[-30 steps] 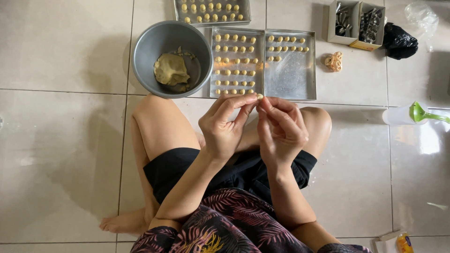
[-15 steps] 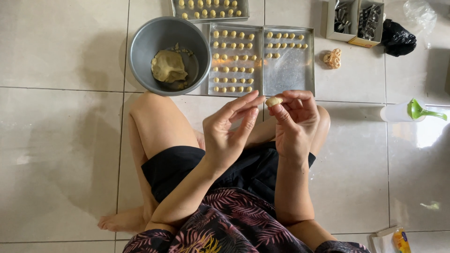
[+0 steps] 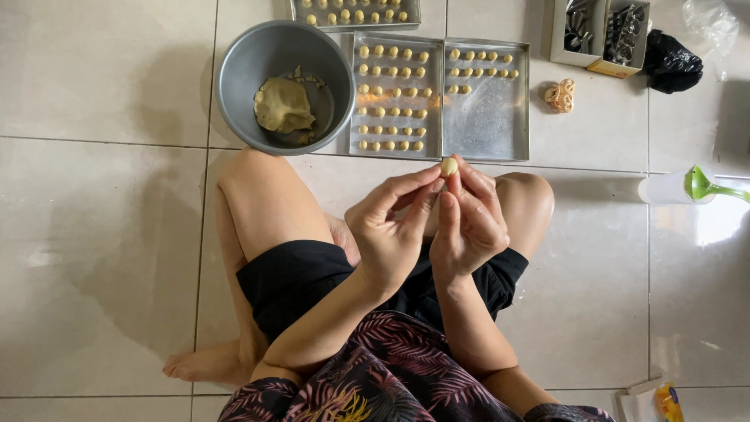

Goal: Shaping small pieces of dough into balls by rolling them between palms and placing them on a baking tray.

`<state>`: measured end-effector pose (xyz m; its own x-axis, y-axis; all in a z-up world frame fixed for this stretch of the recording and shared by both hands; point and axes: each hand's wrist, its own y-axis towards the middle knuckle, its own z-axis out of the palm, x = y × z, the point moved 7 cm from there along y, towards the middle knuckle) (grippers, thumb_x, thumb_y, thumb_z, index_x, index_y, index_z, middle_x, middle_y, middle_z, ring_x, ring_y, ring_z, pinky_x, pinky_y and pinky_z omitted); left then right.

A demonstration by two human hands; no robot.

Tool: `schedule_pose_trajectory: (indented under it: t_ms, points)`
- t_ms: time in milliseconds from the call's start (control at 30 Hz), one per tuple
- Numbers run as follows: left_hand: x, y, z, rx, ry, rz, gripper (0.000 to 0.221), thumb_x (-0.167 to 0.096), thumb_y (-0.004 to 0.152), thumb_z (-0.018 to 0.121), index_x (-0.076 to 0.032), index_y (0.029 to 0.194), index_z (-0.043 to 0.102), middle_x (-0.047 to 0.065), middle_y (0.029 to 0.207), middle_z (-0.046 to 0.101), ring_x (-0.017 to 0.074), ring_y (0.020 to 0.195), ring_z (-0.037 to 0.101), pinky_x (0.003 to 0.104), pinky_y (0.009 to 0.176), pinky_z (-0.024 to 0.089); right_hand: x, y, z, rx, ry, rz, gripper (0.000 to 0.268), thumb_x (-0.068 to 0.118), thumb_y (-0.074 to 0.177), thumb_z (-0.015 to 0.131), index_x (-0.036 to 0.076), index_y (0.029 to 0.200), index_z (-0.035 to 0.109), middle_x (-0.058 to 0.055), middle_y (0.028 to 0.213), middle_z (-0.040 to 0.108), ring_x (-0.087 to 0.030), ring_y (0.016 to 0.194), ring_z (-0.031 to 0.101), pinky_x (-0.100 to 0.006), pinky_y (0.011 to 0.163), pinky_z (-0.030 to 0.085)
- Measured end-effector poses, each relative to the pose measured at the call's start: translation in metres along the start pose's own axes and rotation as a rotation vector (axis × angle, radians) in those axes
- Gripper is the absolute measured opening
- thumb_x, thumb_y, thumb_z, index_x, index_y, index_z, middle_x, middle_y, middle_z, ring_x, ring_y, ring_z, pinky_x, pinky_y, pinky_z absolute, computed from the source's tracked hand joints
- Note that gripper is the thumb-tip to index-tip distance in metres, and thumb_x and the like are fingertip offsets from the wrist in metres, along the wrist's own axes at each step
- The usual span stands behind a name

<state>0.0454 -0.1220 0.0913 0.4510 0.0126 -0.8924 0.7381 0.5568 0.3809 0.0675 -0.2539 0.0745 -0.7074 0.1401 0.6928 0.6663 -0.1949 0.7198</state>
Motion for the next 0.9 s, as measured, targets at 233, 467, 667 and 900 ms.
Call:
schedule_pose_trajectory:
  t_ms: [233, 467, 667, 900]
  points:
    - [-0.01, -0.001, 0.0, 0.198, 0.066, 0.074, 0.027, 0.001, 0.105, 0.076, -0.008, 0.13, 0.083, 0.016, 0.127, 0.084, 0.0302, 0.115, 0.082, 0.039, 0.094, 0.071, -0.065, -0.004, -0.027, -0.145, 0.429, 0.493, 0.01, -0.012, 0.096, 0.082, -0.012, 0.104, 0.076, -0.03, 0.109, 0.078, -0.028, 0.101, 0.079, -0.036, 0.089, 0.065]
    - [0.0, 0.028, 0.0, 0.238, 0.05, -0.001, 0.019, -0.007, 0.099, 0.087, -0.009, 0.118, 0.085, 0.008, 0.102, 0.083, 0.0187, 0.091, 0.082, 0.031, 0.082, 0.072, -0.057, -0.001, -0.014, -0.056, 0.461, 0.553, 0.016, -0.016, 0.094, 0.082, -0.019, 0.104, 0.071, -0.029, 0.094, 0.072, -0.024, 0.084, 0.073, -0.031, 0.073, 0.064]
    - [0.035, 0.019, -0.003, 0.185, -0.056, -0.181, 0.017, -0.008, 0.098, 0.088, -0.004, 0.114, 0.083, 0.01, 0.096, 0.08, 0.0171, 0.088, 0.081, 0.033, 0.082, 0.071, -0.021, 0.014, -0.001, 0.136, 0.073, 0.223, 0.024, -0.004, 0.099, 0.085, -0.012, 0.121, 0.078, -0.03, 0.129, 0.069, -0.023, 0.104, 0.069, -0.033, 0.093, 0.064]
    - [0.051, 0.015, -0.002, 0.322, -0.168, -0.333, 0.01, -0.012, 0.102, 0.085, -0.005, 0.109, 0.084, 0.008, 0.095, 0.082, 0.0149, 0.092, 0.082, 0.028, 0.081, 0.069, -0.054, 0.008, -0.02, 0.022, 0.288, 0.357, 0.013, -0.012, 0.096, 0.084, -0.017, 0.105, 0.076, -0.028, 0.096, 0.072, -0.025, 0.09, 0.075, -0.032, 0.076, 0.066]
